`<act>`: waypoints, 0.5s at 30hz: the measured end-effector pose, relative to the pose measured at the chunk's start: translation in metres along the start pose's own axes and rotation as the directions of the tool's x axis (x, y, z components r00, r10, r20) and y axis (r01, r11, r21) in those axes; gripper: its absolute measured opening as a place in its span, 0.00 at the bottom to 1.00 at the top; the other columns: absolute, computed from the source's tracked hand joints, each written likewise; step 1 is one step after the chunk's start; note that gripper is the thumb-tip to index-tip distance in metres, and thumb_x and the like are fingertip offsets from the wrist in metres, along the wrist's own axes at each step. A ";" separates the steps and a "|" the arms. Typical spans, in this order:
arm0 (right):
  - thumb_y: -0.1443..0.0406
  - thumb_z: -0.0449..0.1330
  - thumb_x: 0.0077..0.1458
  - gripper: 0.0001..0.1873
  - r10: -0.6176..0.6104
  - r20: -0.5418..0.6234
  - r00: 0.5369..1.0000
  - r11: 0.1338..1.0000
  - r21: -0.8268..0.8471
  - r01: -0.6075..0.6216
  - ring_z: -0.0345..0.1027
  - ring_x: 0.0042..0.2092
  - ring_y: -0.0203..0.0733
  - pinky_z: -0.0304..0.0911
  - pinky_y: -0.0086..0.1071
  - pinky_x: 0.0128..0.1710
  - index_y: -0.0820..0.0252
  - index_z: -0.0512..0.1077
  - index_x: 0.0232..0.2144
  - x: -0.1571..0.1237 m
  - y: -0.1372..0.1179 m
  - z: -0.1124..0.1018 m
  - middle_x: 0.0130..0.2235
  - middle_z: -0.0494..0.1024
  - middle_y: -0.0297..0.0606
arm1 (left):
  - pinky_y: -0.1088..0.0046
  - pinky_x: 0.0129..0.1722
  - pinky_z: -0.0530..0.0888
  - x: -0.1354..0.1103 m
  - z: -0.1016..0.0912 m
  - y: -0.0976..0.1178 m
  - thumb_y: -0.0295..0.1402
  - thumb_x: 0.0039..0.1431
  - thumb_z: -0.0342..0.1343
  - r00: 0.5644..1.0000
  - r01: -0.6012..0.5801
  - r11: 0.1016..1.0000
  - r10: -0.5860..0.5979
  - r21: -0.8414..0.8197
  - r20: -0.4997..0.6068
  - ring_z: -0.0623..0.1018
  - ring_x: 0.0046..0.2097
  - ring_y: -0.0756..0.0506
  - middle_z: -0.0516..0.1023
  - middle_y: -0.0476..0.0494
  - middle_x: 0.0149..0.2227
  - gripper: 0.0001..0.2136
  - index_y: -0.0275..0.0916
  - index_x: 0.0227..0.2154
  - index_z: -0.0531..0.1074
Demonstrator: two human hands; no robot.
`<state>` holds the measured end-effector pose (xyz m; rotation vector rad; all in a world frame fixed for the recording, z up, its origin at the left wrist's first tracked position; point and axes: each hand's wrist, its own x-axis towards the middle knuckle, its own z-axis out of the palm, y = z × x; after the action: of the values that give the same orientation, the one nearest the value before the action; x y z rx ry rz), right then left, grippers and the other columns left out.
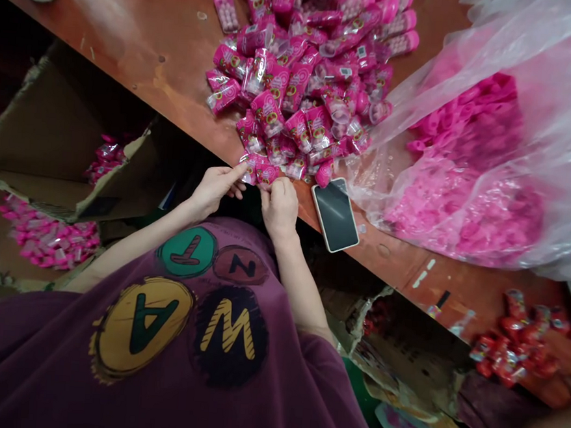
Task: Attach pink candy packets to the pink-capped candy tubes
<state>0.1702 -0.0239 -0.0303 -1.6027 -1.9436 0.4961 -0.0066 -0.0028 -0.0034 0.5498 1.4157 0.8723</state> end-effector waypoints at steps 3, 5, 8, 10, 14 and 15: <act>0.63 0.64 0.67 0.16 0.026 0.030 0.999 1.000 -0.003 -0.026 0.66 0.40 0.46 0.68 0.42 0.45 0.54 0.63 0.29 0.001 -0.004 -0.003 0.35 0.71 0.38 | 0.77 0.20 0.62 -0.003 -0.010 -0.002 0.56 0.64 0.63 1.000 -0.008 1.000 0.008 0.026 -0.020 0.74 0.18 0.53 0.78 0.43 0.22 0.27 0.34 0.24 0.76; 0.63 0.66 0.65 0.18 0.027 0.032 0.999 0.999 0.025 -0.028 0.66 0.40 0.45 0.67 0.40 0.44 0.54 0.63 0.28 0.002 -0.007 -0.009 0.35 0.71 0.38 | 0.77 0.19 0.61 -0.008 -0.017 -0.002 0.58 0.66 0.59 0.996 -0.024 0.998 0.029 0.058 -0.079 0.71 0.17 0.53 0.73 0.45 0.18 0.30 0.35 0.21 0.75; 0.63 0.66 0.66 0.15 0.023 0.024 0.999 0.995 0.095 -0.026 0.67 0.38 0.42 0.68 0.38 0.43 0.55 0.66 0.29 0.003 -0.011 -0.017 0.37 0.72 0.38 | 0.77 0.18 0.61 -0.019 -0.020 0.004 0.57 0.65 0.61 0.994 -0.061 0.995 0.068 0.080 -0.090 0.67 0.15 0.54 0.67 0.49 0.14 0.31 0.37 0.17 0.71; 0.63 0.63 0.68 0.10 0.007 0.015 1.000 0.993 0.117 -0.009 0.69 0.40 0.43 0.69 0.38 0.44 0.55 0.70 0.32 0.003 -0.011 -0.019 0.39 0.74 0.39 | 0.76 0.17 0.59 -0.026 -0.014 0.011 0.58 0.63 0.62 0.999 -0.048 0.995 0.048 0.083 0.006 0.66 0.14 0.54 0.67 0.49 0.14 0.30 0.36 0.17 0.72; 0.66 0.58 0.71 0.08 -0.165 -0.066 0.984 0.986 -0.031 0.163 0.72 0.49 0.48 0.70 0.43 0.50 0.55 0.77 0.40 -0.003 -0.011 -0.017 0.47 0.78 0.45 | 0.76 0.17 0.54 -0.033 0.003 0.023 0.58 0.60 0.64 0.982 -0.045 0.997 0.031 0.070 0.186 0.66 0.14 0.54 0.70 0.48 0.16 0.29 0.35 0.21 0.75; 0.66 0.57 0.70 0.09 -0.223 -0.086 0.971 0.973 -0.085 0.216 0.72 0.49 0.49 0.70 0.44 0.49 0.54 0.78 0.42 -0.004 -0.012 -0.016 0.48 0.79 0.46 | 0.76 0.17 0.53 -0.033 0.005 0.024 0.57 0.59 0.66 0.978 -0.069 0.996 0.056 0.055 0.201 0.65 0.15 0.55 0.71 0.48 0.17 0.27 0.35 0.21 0.74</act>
<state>0.1714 -0.0315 -0.0115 -1.4056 -2.0564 0.2548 -0.0042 -0.0132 0.0361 0.7121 1.2510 0.8018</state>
